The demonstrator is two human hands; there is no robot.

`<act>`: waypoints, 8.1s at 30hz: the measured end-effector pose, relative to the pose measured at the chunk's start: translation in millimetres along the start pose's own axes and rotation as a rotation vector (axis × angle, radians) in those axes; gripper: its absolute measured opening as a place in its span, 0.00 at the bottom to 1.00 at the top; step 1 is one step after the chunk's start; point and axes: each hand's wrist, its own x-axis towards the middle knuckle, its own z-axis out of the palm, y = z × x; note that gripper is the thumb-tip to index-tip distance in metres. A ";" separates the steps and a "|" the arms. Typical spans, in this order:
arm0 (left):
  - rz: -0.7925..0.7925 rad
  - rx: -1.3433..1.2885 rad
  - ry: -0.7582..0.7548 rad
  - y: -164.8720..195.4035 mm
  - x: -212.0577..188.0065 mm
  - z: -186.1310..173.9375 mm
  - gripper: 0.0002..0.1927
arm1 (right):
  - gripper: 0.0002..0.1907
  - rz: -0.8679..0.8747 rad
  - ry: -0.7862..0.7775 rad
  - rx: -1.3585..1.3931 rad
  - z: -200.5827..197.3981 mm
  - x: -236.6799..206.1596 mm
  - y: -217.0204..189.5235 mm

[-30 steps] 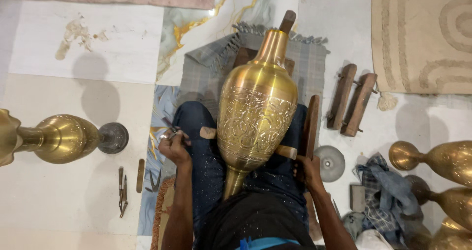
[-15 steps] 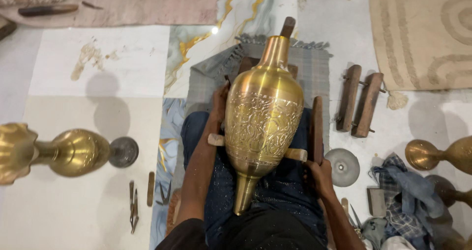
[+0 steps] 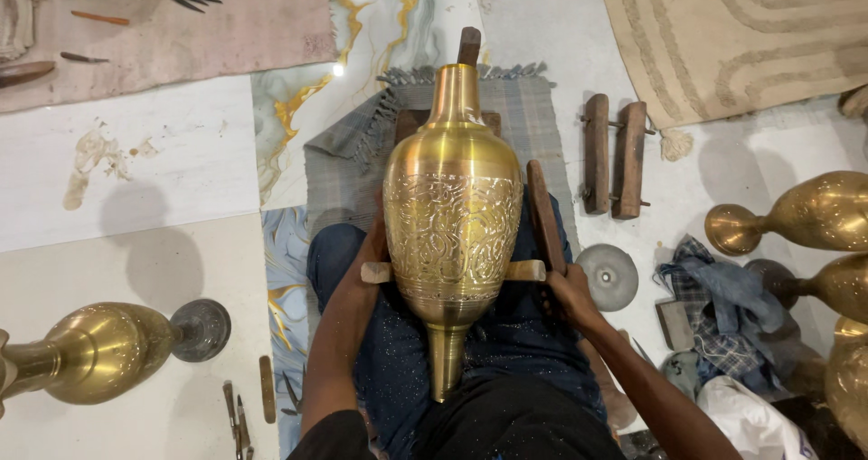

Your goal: The person sits on the floor with a brass vase held between the legs and chisels ornamental patterns into its surface, holding a small chisel against the metal with one hand and striking it with a wooden mallet in the other, repositioning the chisel repeatedly to work different areas of the design.

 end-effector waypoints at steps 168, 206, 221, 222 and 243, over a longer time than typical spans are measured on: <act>0.592 0.554 0.546 -45.8 -56.5 64.3 0.21 | 0.13 -0.620 0.107 -0.047 -45.2 18.9 45.6; 0.793 1.132 0.616 -104.8 -34.9 51.6 0.10 | 0.24 -1.133 -0.122 -1.460 -55.7 -3.6 -231.7; 0.827 1.125 0.630 -96.2 -31.6 72.9 0.07 | 0.20 -1.160 -0.117 -1.558 -55.2 -19.6 -255.7; 0.820 1.166 0.665 -97.1 -32.4 71.8 0.09 | 0.21 -1.207 -0.124 -1.586 -57.0 -20.9 -256.7; 0.809 1.109 0.569 -102.2 -36.2 59.7 0.08 | 0.15 -1.161 -0.182 -1.626 -22.3 -26.9 -270.4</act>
